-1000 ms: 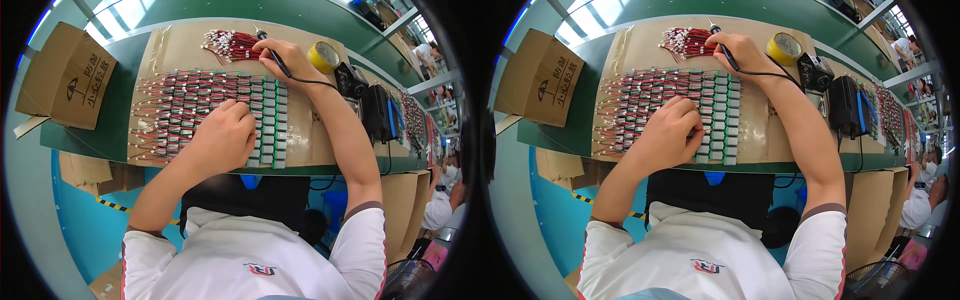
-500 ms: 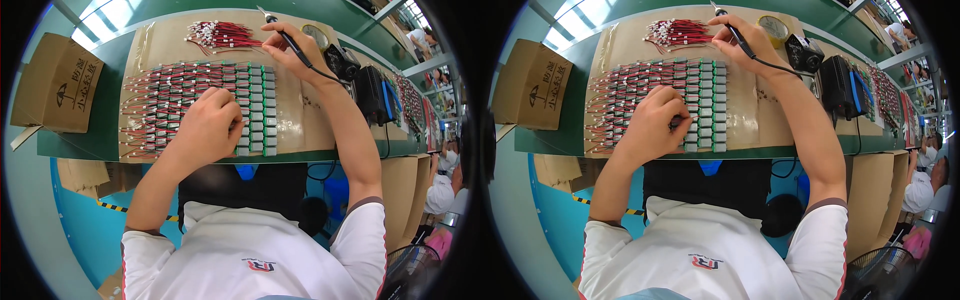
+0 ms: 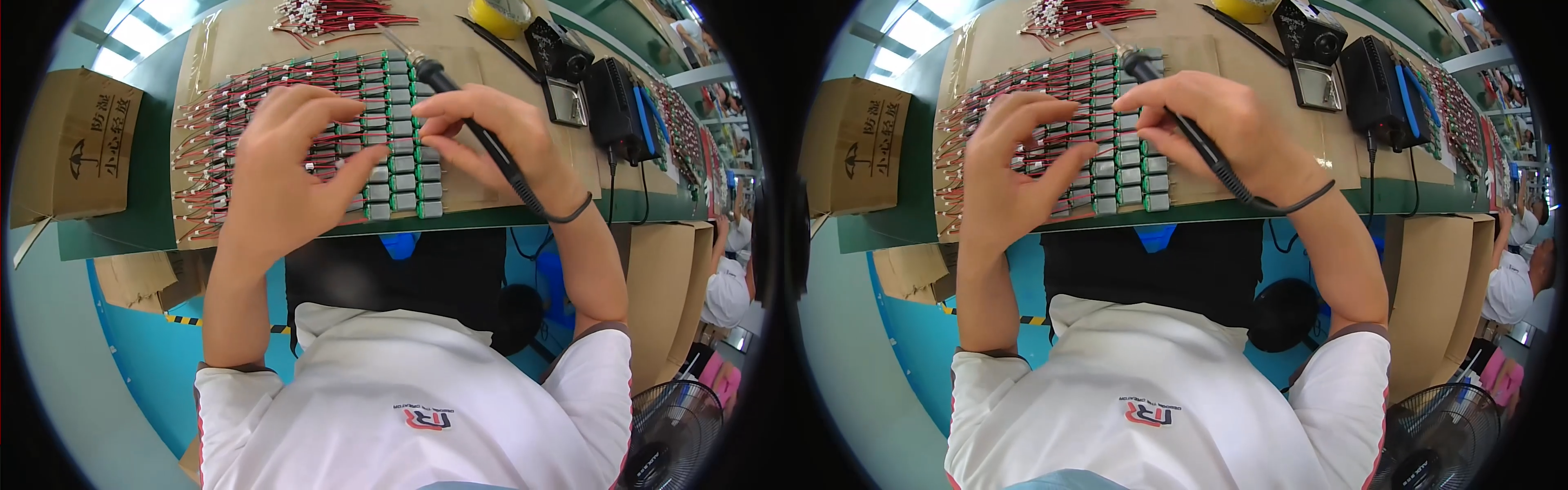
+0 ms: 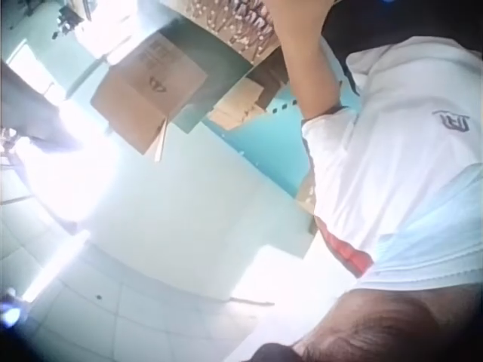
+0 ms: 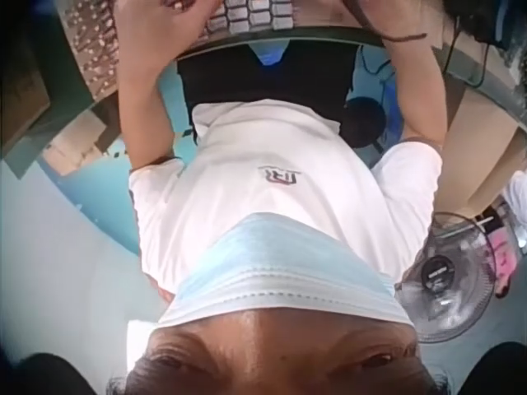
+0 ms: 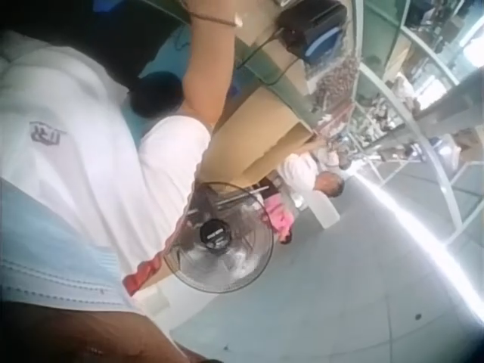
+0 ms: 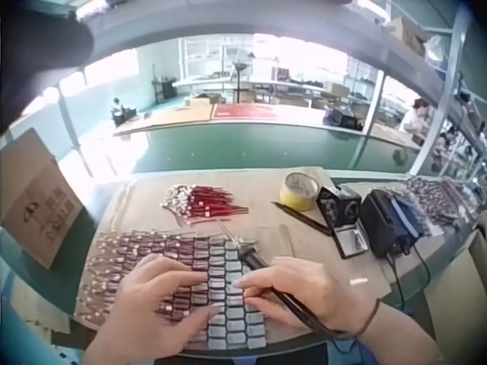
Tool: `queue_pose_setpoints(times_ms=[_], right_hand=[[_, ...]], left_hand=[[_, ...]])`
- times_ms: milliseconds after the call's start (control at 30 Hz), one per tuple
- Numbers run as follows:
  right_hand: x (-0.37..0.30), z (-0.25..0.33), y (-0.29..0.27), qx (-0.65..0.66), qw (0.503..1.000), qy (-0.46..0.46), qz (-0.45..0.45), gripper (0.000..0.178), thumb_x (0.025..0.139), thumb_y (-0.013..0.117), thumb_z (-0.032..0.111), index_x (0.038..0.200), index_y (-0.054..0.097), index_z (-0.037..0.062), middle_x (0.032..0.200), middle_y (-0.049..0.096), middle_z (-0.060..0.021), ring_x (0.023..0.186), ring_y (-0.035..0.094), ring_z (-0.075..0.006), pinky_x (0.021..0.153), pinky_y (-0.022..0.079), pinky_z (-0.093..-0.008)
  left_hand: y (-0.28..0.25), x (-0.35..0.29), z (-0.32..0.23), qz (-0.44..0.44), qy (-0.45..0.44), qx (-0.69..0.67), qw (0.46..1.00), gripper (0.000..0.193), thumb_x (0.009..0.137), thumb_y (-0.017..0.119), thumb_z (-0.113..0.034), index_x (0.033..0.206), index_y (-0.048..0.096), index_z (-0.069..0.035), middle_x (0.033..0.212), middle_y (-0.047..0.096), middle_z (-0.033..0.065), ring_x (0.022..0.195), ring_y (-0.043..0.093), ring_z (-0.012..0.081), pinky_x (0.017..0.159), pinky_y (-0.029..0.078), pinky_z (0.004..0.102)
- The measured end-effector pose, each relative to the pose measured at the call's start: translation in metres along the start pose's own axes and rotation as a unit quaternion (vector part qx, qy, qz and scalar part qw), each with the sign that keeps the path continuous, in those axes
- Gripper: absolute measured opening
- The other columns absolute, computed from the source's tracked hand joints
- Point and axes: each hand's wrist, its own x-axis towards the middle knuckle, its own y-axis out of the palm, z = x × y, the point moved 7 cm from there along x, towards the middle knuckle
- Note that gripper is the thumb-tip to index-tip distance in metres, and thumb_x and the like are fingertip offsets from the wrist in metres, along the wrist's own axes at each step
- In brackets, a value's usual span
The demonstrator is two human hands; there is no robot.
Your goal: The person solders wires onto small electronic components arranged in a grid at an assembly station. This is done using a soldering iron.
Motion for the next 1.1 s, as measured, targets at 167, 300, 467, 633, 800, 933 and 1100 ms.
queue_pose_setpoints(times_ms=[167,300,467,633,800,933,1100], right_hand=[[0.0,0.012,0.011,0.03,0.999,-0.028,-0.009,0.038,0.086,0.081,-0.004,0.121,0.074,0.0059,0.09,0.071,-0.0073,0.079,0.071,-0.0208,0.071,0.059,-0.0333],[-0.005,0.001,0.015,0.081,0.996,0.013,-0.029,0.038,0.088,0.083,-0.003,0.123,0.073,0.006,0.094,0.074,-0.0067,0.085,0.073,-0.0161,0.075,0.061,-0.0305],[-0.009,-0.006,0.015,0.108,0.99,0.073,-0.055,0.038,0.09,0.083,0.0,0.126,0.072,0.0061,0.092,0.076,-0.0062,0.085,0.074,-0.0127,0.076,0.063,-0.0273],[-0.01,-0.008,0.02,0.109,0.99,0.073,-0.043,0.036,0.089,0.083,-0.001,0.123,0.073,0.006,0.087,0.075,-0.0051,0.078,0.071,-0.012,0.073,0.061,-0.0268],[-0.017,-0.008,0.01,0.031,0.995,0.079,-0.043,0.043,0.096,0.077,0.001,0.138,0.07,0.0071,0.094,0.079,-0.0092,0.077,0.072,-0.0147,0.074,0.062,-0.0287],[-0.042,-0.019,-0.014,0.139,0.984,0.102,-0.051,0.068,0.107,0.067,0.038,0.156,0.05,-0.0056,0.104,0.08,-0.0158,0.085,0.078,-0.021,0.079,0.064,-0.0332],[-0.07,-0.028,-0.028,0.21,0.965,0.131,-0.089,0.041,0.105,0.069,0.013,0.139,0.065,-0.0091,0.097,0.076,-0.0171,0.077,0.077,-0.0192,0.071,0.062,-0.0282]], left_hand=[[0.031,-0.003,0.0,0.114,-0.009,-0.081,0.99,0.023,0.081,0.087,-0.004,0.102,0.08,0.001,0.094,0.075,0.0125,0.086,0.07,0.0239,0.073,0.055,0.0339],[0.033,-0.006,0.009,0.096,-0.103,-0.138,0.98,0.013,0.086,0.084,-0.003,0.098,0.082,0.0,0.087,0.074,0.009,0.075,0.069,0.0194,0.066,0.054,0.0315],[0.031,-0.012,0.021,0.057,-0.18,-0.204,0.961,0.012,0.089,0.085,-0.007,0.1,0.083,-0.002,0.084,0.074,0.0068,0.068,0.066,0.0123,0.059,0.051,0.0286],[0.034,-0.014,0.019,0.09,-0.183,-0.19,0.96,0.01,0.089,0.083,-0.002,0.099,0.082,0.0,0.086,0.073,0.0053,0.074,0.063,0.0102,0.064,0.047,0.0247],[0.029,-0.017,0.022,0.049,-0.114,-0.156,0.98,0.008,0.084,0.084,-0.003,0.091,0.079,-0.001,0.085,0.072,0.0063,0.077,0.065,0.0176,0.067,0.05,0.0298],[0.026,-0.02,0.023,0.023,-0.095,-0.118,0.988,0.009,0.08,0.086,-0.005,0.084,0.078,-0.003,0.085,0.07,0.0065,0.083,0.066,0.0235,0.072,0.053,0.0359],[0.031,-0.017,0.02,0.029,-0.054,-0.083,0.995,0.009,0.077,0.086,-0.005,0.08,0.077,-0.004,0.086,0.069,0.0055,0.086,0.065,0.0248,0.073,0.054,0.0374]])
